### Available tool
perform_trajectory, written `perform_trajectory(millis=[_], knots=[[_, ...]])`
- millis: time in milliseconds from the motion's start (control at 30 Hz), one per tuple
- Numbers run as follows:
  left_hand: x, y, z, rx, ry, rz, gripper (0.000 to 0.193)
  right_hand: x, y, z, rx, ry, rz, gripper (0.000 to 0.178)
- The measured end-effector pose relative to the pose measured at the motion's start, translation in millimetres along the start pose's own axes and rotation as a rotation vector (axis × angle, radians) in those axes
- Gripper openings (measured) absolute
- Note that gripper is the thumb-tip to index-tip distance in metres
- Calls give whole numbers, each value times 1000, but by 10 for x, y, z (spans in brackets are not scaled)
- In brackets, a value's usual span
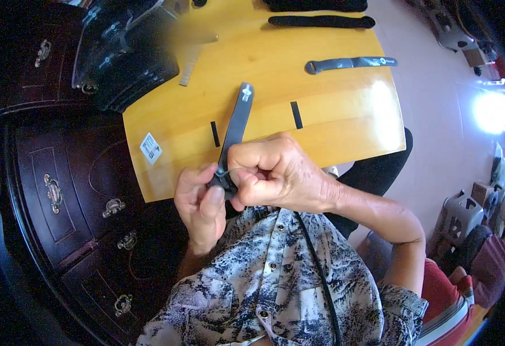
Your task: Assembling and organizing black fabric straps by attaching labels and fasteners.
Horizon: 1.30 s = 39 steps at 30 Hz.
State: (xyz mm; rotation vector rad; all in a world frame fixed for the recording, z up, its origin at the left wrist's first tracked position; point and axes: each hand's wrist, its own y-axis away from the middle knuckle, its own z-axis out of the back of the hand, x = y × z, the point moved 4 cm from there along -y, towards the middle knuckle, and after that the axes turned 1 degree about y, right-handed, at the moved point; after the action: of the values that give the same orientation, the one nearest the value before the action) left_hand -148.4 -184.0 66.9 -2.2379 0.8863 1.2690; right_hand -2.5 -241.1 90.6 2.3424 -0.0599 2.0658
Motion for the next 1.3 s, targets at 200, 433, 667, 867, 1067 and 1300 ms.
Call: perform_trajectory(millis=[200,433,667,867,1067,1300], knots=[[-9,21,23,-19,22,41,40,22,24,-6,-3,236,115,20],[-99,-11,-64,-103,48,112,35,210,137,-125,-427,644,386,47],[14,34,-3,-82,199,320,37,165,175,-126,-339,725,312,34],[89,188,98,-44,403,446,42,239,206,-190,-296,776,327,39],[-42,80,-162,30,157,384,30,306,314,-82,-224,828,320,49],[13,-38,-506,244,-15,343,25,440,620,7,-470,941,291,39]])
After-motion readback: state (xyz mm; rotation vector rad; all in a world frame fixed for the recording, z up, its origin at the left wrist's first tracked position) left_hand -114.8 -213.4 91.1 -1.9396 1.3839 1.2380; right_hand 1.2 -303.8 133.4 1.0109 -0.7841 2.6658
